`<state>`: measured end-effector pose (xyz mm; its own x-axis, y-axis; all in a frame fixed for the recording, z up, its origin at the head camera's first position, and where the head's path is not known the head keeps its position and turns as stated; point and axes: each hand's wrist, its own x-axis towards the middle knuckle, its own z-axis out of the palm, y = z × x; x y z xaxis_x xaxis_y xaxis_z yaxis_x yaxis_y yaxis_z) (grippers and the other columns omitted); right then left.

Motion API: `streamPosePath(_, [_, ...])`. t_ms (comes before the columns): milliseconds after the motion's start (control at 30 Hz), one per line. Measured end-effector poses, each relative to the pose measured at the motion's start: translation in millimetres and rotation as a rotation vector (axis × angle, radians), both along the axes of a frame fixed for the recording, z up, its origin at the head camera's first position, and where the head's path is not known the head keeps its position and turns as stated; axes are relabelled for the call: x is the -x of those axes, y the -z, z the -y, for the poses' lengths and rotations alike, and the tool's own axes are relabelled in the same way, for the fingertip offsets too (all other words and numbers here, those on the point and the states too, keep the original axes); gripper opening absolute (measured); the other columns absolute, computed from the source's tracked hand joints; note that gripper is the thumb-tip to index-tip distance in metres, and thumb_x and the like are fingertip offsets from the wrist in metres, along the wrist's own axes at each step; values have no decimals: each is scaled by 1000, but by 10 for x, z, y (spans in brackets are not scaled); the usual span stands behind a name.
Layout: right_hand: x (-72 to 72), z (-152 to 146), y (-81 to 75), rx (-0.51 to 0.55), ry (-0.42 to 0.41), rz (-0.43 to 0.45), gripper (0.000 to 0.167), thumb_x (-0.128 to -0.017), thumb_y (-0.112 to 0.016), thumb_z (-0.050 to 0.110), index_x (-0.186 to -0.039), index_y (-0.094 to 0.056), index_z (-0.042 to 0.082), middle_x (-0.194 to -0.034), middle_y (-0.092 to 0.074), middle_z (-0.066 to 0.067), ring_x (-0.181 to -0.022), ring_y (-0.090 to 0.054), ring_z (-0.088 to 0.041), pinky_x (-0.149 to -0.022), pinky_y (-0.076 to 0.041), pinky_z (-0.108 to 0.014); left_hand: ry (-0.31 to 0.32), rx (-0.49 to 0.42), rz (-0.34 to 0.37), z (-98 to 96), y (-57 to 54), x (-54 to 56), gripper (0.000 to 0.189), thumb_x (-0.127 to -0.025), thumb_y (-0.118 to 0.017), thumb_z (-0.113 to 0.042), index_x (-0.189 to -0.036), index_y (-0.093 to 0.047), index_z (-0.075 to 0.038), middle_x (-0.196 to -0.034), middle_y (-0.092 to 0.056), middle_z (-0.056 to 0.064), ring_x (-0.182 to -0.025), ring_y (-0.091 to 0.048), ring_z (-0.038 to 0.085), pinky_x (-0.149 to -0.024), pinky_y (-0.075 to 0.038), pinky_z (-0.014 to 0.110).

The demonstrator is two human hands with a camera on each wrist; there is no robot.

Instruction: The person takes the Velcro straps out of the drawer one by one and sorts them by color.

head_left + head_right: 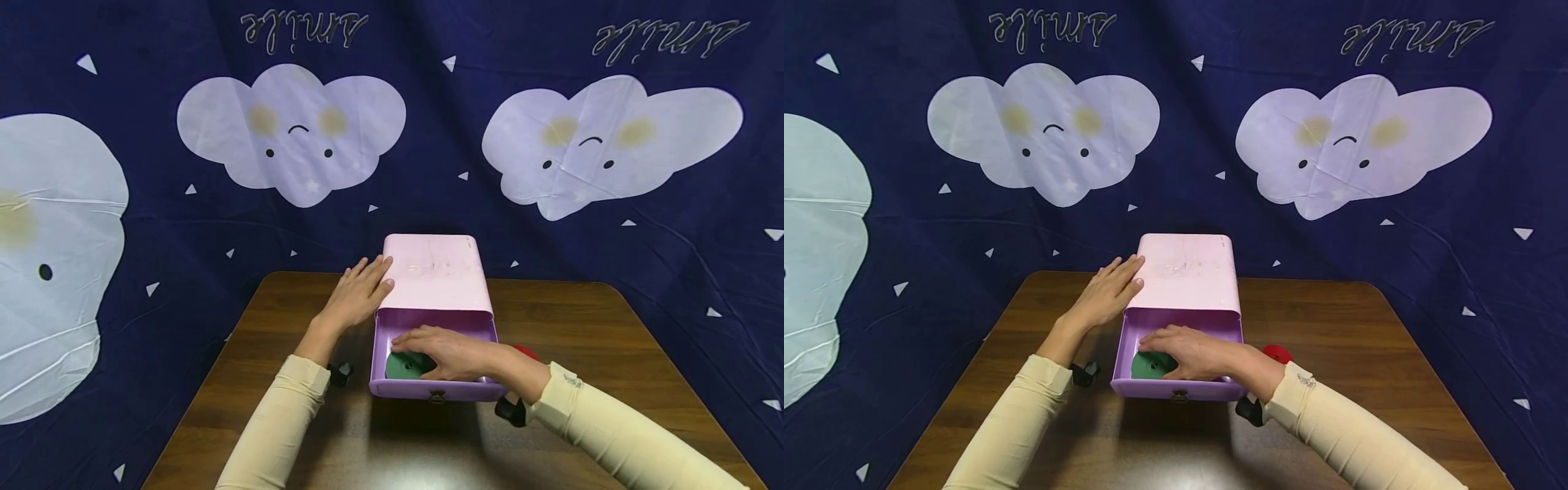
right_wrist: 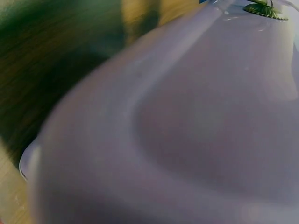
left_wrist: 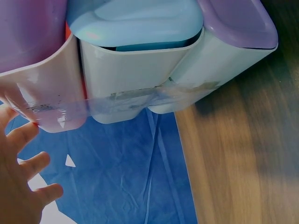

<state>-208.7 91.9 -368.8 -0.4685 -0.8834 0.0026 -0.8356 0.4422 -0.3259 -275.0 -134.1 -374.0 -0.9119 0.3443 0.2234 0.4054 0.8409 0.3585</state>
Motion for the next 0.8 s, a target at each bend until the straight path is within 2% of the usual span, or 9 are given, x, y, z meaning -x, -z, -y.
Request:
streamPosePath(300, [10, -24, 7, -11, 19, -1, 66, -83, -70, 35, -140, -45, 12, -143, -48, -4, -131, -44, -21, -110, -36, -44, 3, -3, -9, 2, 4, 2, 56, -99, -25, -54, -151, -21, -32, -158, -23, -2, -148, -16, 28, -116, -13, 58])
streamPosePath(567, [15, -49, 31, -1, 45, 15, 75, -80, -73, 38, -142, -40, 12, -137, -51, -4, -122, -48, -17, -105, -40, -42, -4, 1, -6, 3, 5, -4, 56, -99, -25, -54, -150, -21, -34, -158, -21, -5, -148, -16, 27, -117, -13, 57])
streamPosePath(800, [28, -47, 57, -3, 38, 11, 73, -82, -71, 39, -143, -41, 13, -139, -52, -2, -126, -46, -20, -106, -37, -46, -1, -2, -13, 5, 9, -8, 56, -99, -25, -54, -150, -21, -33, -158, -22, -5, -147, -16, 28, -116, -14, 58])
